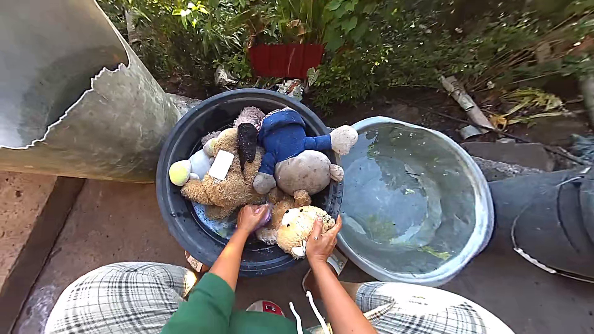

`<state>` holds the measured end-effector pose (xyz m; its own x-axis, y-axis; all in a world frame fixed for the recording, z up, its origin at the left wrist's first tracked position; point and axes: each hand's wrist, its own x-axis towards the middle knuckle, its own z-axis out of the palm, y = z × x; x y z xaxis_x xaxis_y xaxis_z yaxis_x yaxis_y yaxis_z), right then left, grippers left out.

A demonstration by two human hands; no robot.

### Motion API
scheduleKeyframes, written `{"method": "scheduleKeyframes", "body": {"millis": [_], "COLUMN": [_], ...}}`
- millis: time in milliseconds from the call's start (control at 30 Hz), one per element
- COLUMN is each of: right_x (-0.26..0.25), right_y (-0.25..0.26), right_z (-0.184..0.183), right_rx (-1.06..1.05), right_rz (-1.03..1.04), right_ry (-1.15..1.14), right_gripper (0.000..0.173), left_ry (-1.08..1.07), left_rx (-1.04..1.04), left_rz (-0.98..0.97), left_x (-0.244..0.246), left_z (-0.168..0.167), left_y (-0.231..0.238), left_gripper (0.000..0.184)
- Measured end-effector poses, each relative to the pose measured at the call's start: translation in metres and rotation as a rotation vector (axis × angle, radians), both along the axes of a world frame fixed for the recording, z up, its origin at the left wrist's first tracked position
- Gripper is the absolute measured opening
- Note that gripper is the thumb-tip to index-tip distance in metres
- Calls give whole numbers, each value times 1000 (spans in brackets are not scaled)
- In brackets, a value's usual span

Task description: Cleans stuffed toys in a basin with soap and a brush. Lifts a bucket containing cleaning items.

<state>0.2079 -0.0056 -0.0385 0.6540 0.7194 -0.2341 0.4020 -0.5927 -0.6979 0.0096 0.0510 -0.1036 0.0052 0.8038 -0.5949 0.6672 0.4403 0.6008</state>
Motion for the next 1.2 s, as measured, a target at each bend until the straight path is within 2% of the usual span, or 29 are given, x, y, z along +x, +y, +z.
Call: {"method": "scheduleKeyframes", "body": {"millis": [100, 133, 200, 233, 300, 400, 433, 500, 600, 633, 700, 767, 800, 833, 900, 967, 1000, 1033, 1067, 1133, 1200], "right_x": [0, 1, 1, 1, 1, -2, -3, -3, -1, -1, -1, -2, -1, -1, -2, 0, 0, 0, 0, 0, 1], "right_y": [-2, -2, -1, -1, -2, 0, 2, 6, 0, 1, 1, 2, 3, 3, 3, 0, -1, -1, -2, 1, 1], "right_z": [-2, -2, -2, -2, 0, 2, 1, 2, 0, 0, 1, 1, 1, 1, 3, 3, 2, 1, 0, 0, 0], "right_rx": [22, 24, 10, -9, -67, -83, -70, -52, -61, -63, -66, -54, -39, -31, -40, -52, -56, -60, -66, -64, -8], "right_rz": [-5, -1, 7, 14, 40, 5, -4, -4, 17, 22, 30, 15, 2, -4, 0, 11, 15, 19, 23, 10, -16], "right_ry": [3, 1, 3, 0, -16, -26, -27, -20, -20, -17, -25, -24, -19, -9, 10, 8, 4, 1, -6, -1, 24], "right_gripper": [74, 74, 74, 75, 79, 78, 77, 75, 75, 76, 77, 77, 76, 76, 75, 75, 75, 76, 77, 78, 78], "left_ry": [-376, -512, -698, -683, -446, -29, 48, 9, -379, -460, -364, -127, -42, -11, -135, -423, -510, -498, -398, -113, 57], "left_rx": [437, 514, 619, 619, 502, 48, -10, 139, 566, 614, 474, 138, 32, 18, 257, 573, 628, 597, 476, 141, -29], "left_rz": [255, 287, 211, 121, -85, -309, -316, -212, -20, -4, -61, -182, -224, -222, -97, 35, 42, 5, -71, -233, -270], "left_x": [30, 47, 76, 85, 84, 41, 30, 27, 66, 77, 73, 46, 35, 29, 35, 62, 73, 78, 74, 49, 30], "left_z": [55, 79, 106, 106, 77, 39, 38, 58, 92, 92, 63, 37, 34, 40, 68, 93, 97, 89, 73, 45, 45], "left_y": [1, 3, 4, -1, -18, -17, -11, -2, -13, -20, -41, -44, -38, -31, -23, -24, -29, -38, -49, -51, -37], "left_gripper": [43, 38, 33, 36, 47, 60, 63, 60, 44, 43, 47, 56, 59, 60, 55, 44, 41, 41, 44, 55, 62]}}
